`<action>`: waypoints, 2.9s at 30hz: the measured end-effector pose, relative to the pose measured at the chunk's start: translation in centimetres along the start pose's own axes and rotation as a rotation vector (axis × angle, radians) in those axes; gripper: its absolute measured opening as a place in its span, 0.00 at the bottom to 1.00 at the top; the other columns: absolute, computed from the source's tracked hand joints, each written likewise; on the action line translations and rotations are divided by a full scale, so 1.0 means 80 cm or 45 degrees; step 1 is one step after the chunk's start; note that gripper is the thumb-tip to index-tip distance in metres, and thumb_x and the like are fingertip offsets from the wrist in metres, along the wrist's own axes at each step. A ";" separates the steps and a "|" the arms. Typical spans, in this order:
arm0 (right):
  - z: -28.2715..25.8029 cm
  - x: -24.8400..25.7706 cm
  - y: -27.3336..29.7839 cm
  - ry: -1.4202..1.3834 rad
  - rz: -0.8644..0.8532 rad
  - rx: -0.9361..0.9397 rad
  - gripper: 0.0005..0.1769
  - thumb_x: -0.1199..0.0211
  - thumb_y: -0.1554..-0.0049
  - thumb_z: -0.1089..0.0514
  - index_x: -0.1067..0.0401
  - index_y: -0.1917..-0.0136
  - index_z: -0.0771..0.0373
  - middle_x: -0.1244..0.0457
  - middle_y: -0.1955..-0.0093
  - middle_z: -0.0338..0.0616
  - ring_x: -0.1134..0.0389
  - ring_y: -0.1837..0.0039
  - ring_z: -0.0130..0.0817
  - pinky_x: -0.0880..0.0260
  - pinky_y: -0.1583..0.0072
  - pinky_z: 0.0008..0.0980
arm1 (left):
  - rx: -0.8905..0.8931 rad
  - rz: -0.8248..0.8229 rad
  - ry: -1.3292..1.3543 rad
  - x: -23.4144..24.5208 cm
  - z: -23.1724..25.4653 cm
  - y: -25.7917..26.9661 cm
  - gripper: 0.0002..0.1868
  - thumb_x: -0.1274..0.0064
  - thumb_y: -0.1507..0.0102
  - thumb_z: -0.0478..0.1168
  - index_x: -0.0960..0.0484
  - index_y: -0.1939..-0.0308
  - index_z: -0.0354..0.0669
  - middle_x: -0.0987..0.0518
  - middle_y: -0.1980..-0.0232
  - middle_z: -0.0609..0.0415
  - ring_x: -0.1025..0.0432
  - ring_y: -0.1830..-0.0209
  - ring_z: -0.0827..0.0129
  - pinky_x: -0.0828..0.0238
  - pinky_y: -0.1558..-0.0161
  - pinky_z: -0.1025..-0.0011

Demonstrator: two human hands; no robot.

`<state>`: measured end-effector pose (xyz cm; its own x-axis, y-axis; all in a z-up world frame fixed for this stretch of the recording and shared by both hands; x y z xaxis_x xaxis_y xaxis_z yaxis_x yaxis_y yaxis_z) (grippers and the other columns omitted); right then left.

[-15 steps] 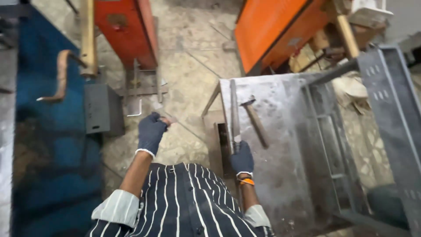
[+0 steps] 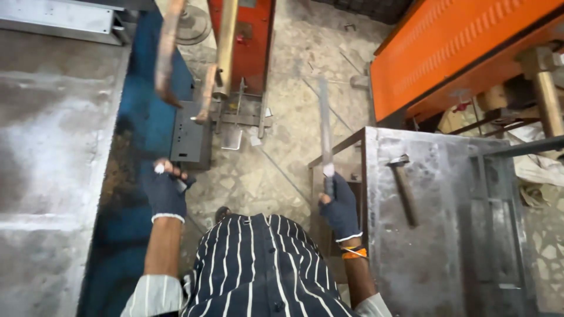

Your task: The recorder is assembling metal enclosures, using a spot welder to join components and a metal file for finishing.

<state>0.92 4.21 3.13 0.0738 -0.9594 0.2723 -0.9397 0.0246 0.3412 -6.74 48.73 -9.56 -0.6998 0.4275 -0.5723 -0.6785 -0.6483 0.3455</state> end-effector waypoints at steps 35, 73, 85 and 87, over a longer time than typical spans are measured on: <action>-0.248 -0.156 0.003 0.572 -0.281 1.000 0.22 0.21 0.53 0.49 0.20 0.49 0.61 0.28 0.57 0.44 0.26 0.58 0.33 0.26 0.54 0.32 | -0.124 -0.150 -0.331 -0.111 0.207 -0.089 0.16 0.41 0.32 0.51 0.25 0.68 0.49 0.27 0.77 0.58 0.35 0.83 0.75 0.45 0.82 0.75; -0.244 -0.050 -0.039 0.600 -0.206 0.881 0.23 0.19 0.57 0.50 0.20 0.51 0.62 0.28 0.59 0.43 0.27 0.59 0.30 0.27 0.54 0.30 | 0.018 -0.419 -0.474 -0.203 0.153 -0.015 0.14 0.43 0.34 0.51 0.25 0.66 0.49 0.25 0.78 0.57 0.34 0.86 0.75 0.46 0.85 0.75; -0.260 -0.141 -0.023 0.610 -0.322 1.108 0.22 0.20 0.53 0.48 0.20 0.50 0.61 0.27 0.59 0.44 0.25 0.58 0.33 0.26 0.54 0.31 | -0.075 -0.183 -0.270 -0.139 0.195 -0.075 0.18 0.41 0.30 0.50 0.28 0.67 0.48 0.27 0.76 0.54 0.36 0.84 0.71 0.44 0.82 0.74; -0.250 -0.094 -0.035 0.365 -0.391 0.712 0.20 0.21 0.56 0.56 0.20 0.51 0.65 0.27 0.58 0.46 0.24 0.56 0.28 0.25 0.53 0.30 | 0.020 -0.236 -0.399 -0.172 0.175 -0.035 0.19 0.41 0.33 0.51 0.28 0.70 0.45 0.25 0.78 0.52 0.37 0.88 0.72 0.46 0.85 0.74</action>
<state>9.66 16.96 18.13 0.3765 -0.7857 0.4908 -0.8874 -0.4579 -0.0524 1.63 53.51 7.75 -0.5975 0.7108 -0.3710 -0.8018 -0.5330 0.2701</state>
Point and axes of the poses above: each hand's wrist, its own y-axis away from the middle knuckle, its own x-axis out of the back of the hand, z = x × y, the point moved 6 cm from there along -y, towards the middle knuckle
